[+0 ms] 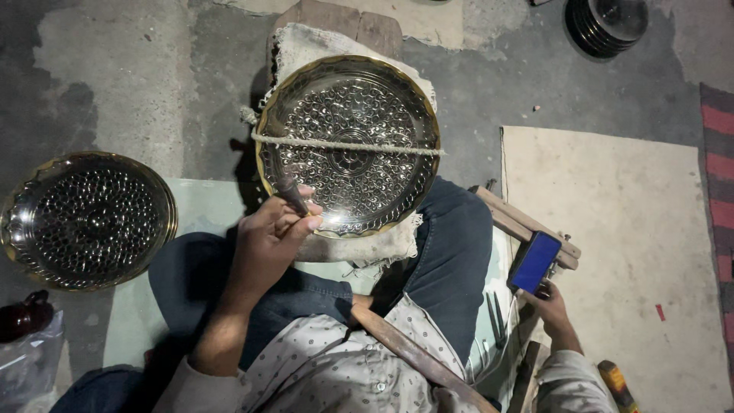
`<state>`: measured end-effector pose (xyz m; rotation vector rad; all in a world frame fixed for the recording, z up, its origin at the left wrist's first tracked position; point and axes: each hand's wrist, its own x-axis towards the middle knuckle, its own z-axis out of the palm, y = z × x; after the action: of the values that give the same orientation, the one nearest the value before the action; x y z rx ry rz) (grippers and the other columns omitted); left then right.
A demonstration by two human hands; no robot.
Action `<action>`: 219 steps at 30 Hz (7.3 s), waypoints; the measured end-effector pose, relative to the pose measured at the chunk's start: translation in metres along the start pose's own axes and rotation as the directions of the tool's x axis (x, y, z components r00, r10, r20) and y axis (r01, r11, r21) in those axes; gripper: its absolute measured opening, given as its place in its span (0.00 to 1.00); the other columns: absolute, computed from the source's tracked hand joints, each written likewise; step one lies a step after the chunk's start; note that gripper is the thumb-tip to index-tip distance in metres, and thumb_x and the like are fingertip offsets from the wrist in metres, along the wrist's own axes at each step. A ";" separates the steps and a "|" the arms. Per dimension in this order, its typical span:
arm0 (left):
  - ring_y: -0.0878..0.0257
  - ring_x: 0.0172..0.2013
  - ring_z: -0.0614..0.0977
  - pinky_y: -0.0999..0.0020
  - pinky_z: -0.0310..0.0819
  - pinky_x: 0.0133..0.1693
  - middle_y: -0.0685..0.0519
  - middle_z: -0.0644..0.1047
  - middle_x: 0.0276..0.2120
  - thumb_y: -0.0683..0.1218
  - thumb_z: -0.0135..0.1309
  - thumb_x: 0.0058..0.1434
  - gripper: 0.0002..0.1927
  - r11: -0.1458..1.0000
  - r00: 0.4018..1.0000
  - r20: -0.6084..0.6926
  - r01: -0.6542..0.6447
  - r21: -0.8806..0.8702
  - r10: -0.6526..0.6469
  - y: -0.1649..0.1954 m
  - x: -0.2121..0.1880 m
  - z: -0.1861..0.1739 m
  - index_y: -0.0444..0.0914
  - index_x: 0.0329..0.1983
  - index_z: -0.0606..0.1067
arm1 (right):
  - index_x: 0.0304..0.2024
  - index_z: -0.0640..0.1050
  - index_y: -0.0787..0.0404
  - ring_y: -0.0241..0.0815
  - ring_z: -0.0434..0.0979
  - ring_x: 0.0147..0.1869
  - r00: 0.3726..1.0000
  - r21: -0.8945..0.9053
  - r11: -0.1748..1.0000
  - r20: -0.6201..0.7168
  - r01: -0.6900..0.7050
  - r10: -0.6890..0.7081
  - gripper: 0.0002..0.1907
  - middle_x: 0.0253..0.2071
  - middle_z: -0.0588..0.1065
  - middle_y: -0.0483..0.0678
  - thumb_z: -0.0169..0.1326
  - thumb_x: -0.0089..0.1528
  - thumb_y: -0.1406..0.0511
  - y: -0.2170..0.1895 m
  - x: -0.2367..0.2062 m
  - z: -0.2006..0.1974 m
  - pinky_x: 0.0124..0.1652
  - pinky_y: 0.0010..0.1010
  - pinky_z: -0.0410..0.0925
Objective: The person sits cross-legged and uses a hammer and chisel to emboss a decorative pattern into a brass plate. They repeatedly strike the chisel with the hammer, repositioning the chisel to create a textured surface across the plate.
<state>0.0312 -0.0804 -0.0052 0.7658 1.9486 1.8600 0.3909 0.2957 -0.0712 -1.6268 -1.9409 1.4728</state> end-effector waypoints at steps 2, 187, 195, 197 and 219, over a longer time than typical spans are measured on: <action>0.73 0.38 0.84 0.77 0.79 0.41 0.50 0.85 0.41 0.39 0.59 0.64 0.18 0.999 0.999 0.006 0.035 -0.008 -0.035 0.003 0.000 -0.001 0.33 0.57 0.75 | 0.58 0.71 0.69 0.44 0.77 0.49 1.000 -0.023 1.000 -0.013 0.016 -0.017 0.35 0.47 0.77 0.51 0.70 0.51 0.69 0.000 0.002 -0.001 0.46 0.35 0.72; 0.57 0.38 0.87 0.65 0.80 0.41 0.45 0.84 0.39 0.48 0.60 0.60 0.26 0.986 0.850 0.527 -0.078 0.145 -0.010 -0.002 0.073 0.061 0.37 0.61 0.72 | 0.66 0.69 0.58 0.50 0.79 0.54 0.719 -0.374 0.614 0.397 0.694 -0.571 0.38 0.53 0.78 0.58 0.66 0.54 0.71 -0.190 -0.033 0.063 0.51 0.39 0.72; 0.55 0.39 0.87 0.63 0.79 0.42 0.44 0.84 0.39 0.48 0.60 0.60 0.26 0.971 0.853 0.521 -0.156 0.183 0.039 0.000 0.073 0.060 0.36 0.61 0.73 | 0.69 0.67 0.57 0.48 0.82 0.54 0.774 -0.383 0.675 0.375 0.631 -0.511 0.42 0.52 0.80 0.57 0.63 0.51 0.72 -0.181 -0.034 0.060 0.52 0.37 0.73; 0.55 0.38 0.87 0.63 0.79 0.42 0.44 0.84 0.39 0.48 0.60 0.60 0.27 0.969 0.847 0.530 -0.160 0.191 0.035 -0.001 0.073 0.059 0.36 0.62 0.72 | 0.68 0.67 0.58 0.47 0.81 0.56 0.743 -0.402 0.626 0.390 0.668 -0.543 0.42 0.56 0.78 0.57 0.64 0.50 0.72 -0.180 -0.035 0.060 0.52 0.36 0.73; 0.57 0.39 0.87 0.64 0.80 0.43 0.45 0.84 0.40 0.49 0.58 0.62 0.25 0.987 0.853 0.522 -0.072 0.140 -0.012 0.000 0.071 0.060 0.38 0.61 0.73 | 0.65 0.70 0.45 0.52 0.82 0.50 0.784 -0.650 0.482 0.308 0.587 -0.540 0.36 0.53 0.79 0.53 0.66 0.55 0.64 -0.188 -0.038 0.051 0.47 0.39 0.73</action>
<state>0.0098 0.0095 -0.0022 1.2099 1.7331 1.3278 0.2531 0.2571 0.0660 -0.8851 -2.9339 0.4838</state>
